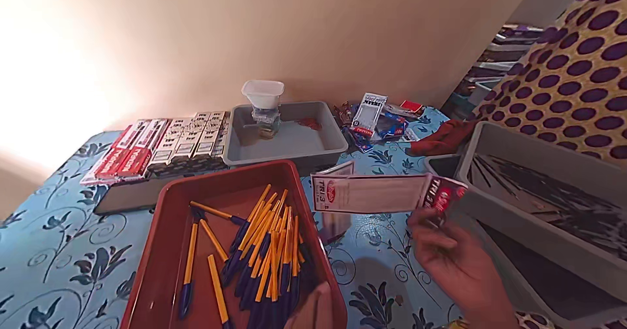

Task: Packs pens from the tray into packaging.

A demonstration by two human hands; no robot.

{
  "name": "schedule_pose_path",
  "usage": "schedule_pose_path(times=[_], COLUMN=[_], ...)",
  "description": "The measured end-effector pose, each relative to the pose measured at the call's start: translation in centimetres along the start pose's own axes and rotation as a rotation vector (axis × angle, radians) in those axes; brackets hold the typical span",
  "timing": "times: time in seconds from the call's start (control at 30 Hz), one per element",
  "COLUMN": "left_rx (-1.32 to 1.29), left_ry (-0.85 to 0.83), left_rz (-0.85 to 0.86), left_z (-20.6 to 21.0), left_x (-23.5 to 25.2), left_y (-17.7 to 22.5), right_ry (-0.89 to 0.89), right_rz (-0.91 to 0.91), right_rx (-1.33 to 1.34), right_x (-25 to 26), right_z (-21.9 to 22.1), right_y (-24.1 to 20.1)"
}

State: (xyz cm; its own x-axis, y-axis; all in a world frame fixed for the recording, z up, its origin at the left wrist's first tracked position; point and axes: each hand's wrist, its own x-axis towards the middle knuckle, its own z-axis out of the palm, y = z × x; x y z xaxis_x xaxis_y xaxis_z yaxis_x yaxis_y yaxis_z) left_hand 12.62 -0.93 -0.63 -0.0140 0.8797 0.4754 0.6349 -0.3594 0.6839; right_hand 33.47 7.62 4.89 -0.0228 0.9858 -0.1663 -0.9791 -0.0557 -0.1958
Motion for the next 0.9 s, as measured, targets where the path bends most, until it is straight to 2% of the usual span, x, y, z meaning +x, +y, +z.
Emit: schedule_pose_path(times=[0.1,0.2,0.27,0.37,0.5,0.63,0.7,0.77,0.9], left_rx=[-0.173,-0.165,-0.227,-0.377,-0.598,-0.913,-1.064,-1.263,-1.424], left_ry=[-0.048,0.044,0.07,-0.006,-0.137,-0.202,-0.231,-0.221,-0.154], left_rz=[-0.114,-0.096,-0.105,-0.173,-0.275,-0.259,-0.176,-0.164,-0.339], left_z=[-0.5,0.7,1.2,1.2,2.1,0.6,-0.2,-0.6,-0.7], left_x=[2.4,5.3,7.1,8.8,10.3,10.3,9.6,8.7,6.6], left_y=[0.2,-0.4,-0.4,0.0,1.2,1.8,1.6,1.2,1.2], right_ry=[-0.04,-0.022,-0.093,-0.214,-0.241,-0.195,-0.141,-0.101,-0.113], right_rz=[0.085,0.067,0.121,0.244,0.277,0.342,0.315,0.272,0.146], right_rx=[0.168,0.206,0.217,0.17,0.229,0.34,0.322,0.262,0.047], right_x=[-1.9,-1.7,-2.2,-3.5,-3.7,-3.2,-3.3,-3.7,-4.9], right_z=[-2.1,-2.6,-2.2,-1.9,-2.7,-3.7,-4.6,-5.1,-5.3], right_y=[0.6,0.2,-0.3,-0.8,-1.5,-1.8,-1.7,-1.4,-0.3])
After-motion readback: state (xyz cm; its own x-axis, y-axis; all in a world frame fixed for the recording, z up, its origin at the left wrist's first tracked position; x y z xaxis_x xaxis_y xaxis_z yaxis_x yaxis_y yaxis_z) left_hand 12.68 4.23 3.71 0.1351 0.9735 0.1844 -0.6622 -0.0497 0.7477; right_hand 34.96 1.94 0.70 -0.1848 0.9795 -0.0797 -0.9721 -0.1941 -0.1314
